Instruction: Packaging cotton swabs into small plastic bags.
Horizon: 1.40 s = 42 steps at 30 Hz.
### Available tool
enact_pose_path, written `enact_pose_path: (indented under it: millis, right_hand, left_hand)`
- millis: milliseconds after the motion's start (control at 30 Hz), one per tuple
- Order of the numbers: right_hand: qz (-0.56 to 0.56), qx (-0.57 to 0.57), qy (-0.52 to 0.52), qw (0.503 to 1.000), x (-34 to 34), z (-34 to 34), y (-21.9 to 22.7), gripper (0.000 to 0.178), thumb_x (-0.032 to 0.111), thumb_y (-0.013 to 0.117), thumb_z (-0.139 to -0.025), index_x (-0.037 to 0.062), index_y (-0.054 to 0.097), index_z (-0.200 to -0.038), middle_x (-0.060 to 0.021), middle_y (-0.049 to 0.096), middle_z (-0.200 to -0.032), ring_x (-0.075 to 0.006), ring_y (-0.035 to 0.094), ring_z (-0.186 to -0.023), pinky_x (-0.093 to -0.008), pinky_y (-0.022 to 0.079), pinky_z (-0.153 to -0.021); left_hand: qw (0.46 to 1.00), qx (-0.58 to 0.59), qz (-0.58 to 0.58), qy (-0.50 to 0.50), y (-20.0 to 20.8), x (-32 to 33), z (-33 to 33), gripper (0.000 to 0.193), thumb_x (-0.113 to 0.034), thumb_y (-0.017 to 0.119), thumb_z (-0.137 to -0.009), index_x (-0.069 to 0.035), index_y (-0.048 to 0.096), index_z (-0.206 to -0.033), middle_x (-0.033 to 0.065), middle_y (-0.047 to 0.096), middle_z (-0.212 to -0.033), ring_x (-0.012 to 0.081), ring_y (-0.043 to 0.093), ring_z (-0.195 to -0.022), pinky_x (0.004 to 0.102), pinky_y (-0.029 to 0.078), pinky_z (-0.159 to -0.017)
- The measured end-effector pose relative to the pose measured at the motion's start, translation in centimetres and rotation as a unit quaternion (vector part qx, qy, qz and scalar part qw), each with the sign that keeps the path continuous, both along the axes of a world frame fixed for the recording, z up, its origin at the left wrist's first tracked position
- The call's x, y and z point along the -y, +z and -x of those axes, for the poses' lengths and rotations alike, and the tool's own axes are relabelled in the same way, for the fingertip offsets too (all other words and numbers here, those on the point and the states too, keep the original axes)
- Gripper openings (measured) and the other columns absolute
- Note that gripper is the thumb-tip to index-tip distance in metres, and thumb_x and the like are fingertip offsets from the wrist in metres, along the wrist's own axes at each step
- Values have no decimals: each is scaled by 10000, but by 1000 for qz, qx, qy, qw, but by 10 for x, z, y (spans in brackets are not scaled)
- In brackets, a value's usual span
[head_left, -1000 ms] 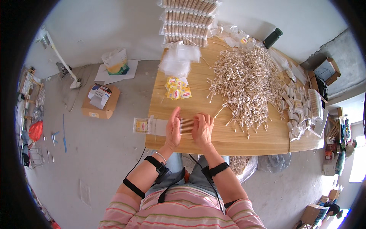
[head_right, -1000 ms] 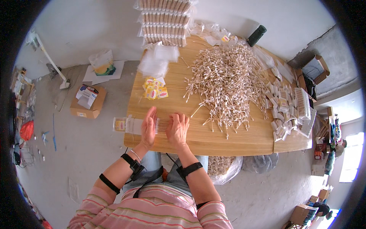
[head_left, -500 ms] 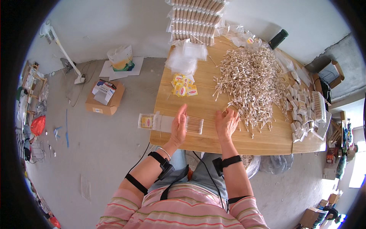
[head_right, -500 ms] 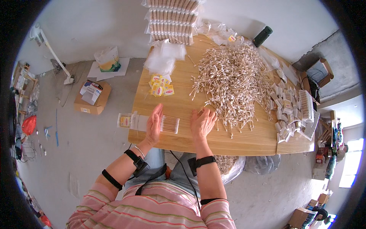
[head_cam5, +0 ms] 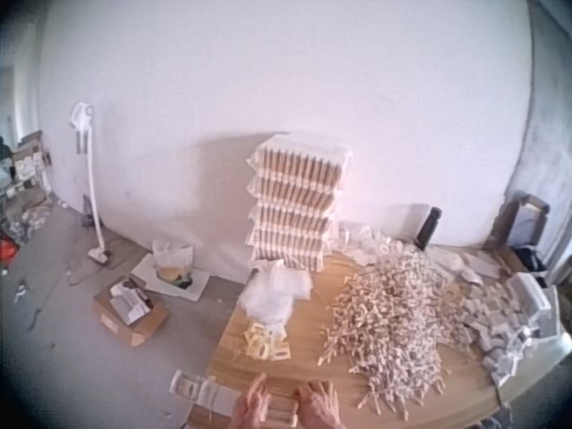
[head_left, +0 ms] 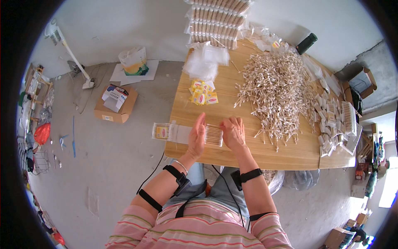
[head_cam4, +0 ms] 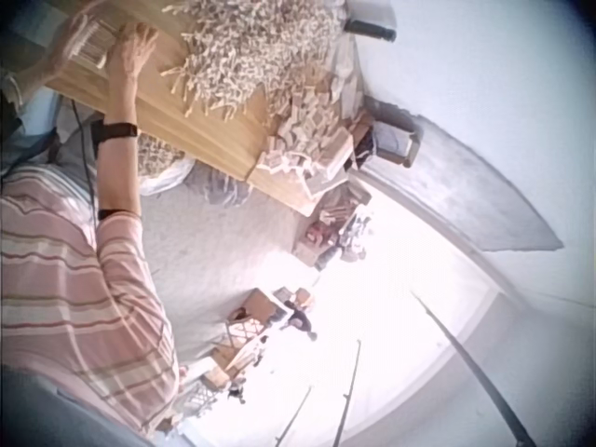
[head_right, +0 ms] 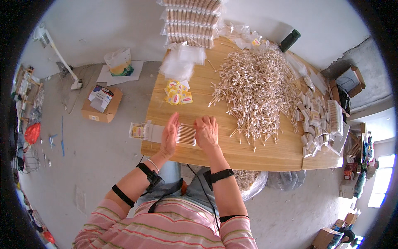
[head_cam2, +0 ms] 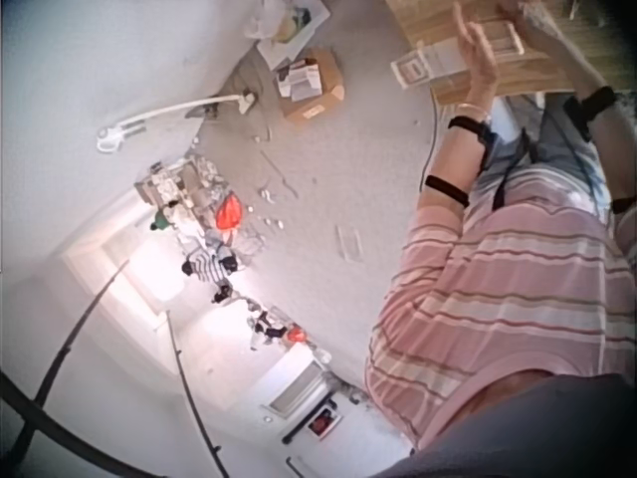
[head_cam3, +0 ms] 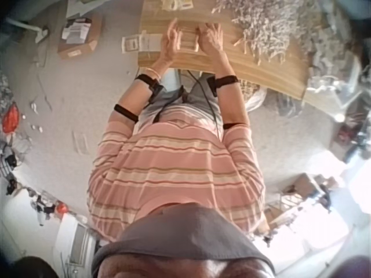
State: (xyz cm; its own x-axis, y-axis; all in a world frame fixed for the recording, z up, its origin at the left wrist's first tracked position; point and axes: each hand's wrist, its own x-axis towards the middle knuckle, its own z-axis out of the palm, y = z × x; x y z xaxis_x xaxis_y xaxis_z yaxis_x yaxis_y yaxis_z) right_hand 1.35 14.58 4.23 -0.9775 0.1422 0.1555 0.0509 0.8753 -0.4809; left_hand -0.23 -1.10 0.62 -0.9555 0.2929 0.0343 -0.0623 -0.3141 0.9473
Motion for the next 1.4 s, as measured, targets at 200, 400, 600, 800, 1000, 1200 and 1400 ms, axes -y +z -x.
enact_pose_path:
  millis: [200,400,600,800,1000,1200,1400]
  right_hand:
    - [98,-95,11,991,14,-10,-13,189,40,591,-836,68,639,-1017,-133,587,-1084,-336,507,-1057,-417,404,-932]
    - [392,-167,-89,900,44,-20,-28,341,208,408,-1013,-26,479,-1251,-238,459,-1356,-359,405,-1298,-415,321,-1079]
    - [377,-136,-50,915,32,-28,-19,547,356,328,-1034,-73,351,-1373,-247,298,-1489,-347,255,-1408,-398,217,-1142]
    - [164,-67,9,984,18,-47,-15,688,421,375,-993,-70,224,-1451,-259,204,-1525,-379,174,-1433,-431,162,-1165]
    - [-135,40,94,986,39,-53,-13,905,587,469,-881,-102,247,-1424,-268,222,-1507,-382,168,-1430,-480,123,-1168]
    - [-121,48,96,987,42,-52,-9,948,589,553,-835,-100,265,-1419,-271,227,-1505,-382,168,-1431,-474,129,-1170]
    - [-120,51,93,987,40,-52,-8,950,552,581,-822,-96,243,-1429,-268,206,-1514,-377,156,-1436,-466,120,-1175]
  left_hand:
    - [1000,10,-26,1,2,-2,-1,776,-521,413,-975,47,212,-1464,213,230,-1521,292,209,-1425,385,150,-1172]
    - [1000,1,-7,1,-5,1,2,797,-550,427,-959,50,249,-1453,184,334,-1472,252,317,-1373,355,243,-1140]
    - [1000,-1,13,3,2,0,1,800,-560,423,-956,52,267,-1446,181,352,-1463,256,333,-1365,361,250,-1137]
    - [1000,14,5,2,6,1,0,814,-580,380,-960,57,251,-1449,210,271,-1507,281,237,-1417,378,178,-1167]
    - [1000,-2,16,20,5,-3,1,759,-551,353,-982,48,281,-1441,221,307,-1493,300,272,-1405,395,218,-1153]
    - [1000,15,-4,1,9,4,4,743,-535,371,-983,46,283,-1438,227,273,-1507,310,231,-1421,409,197,-1161]
    - [923,-194,329,-56,36,46,-12,494,-297,571,-942,13,465,-1312,187,538,-1178,316,540,-1098,404,423,-959]
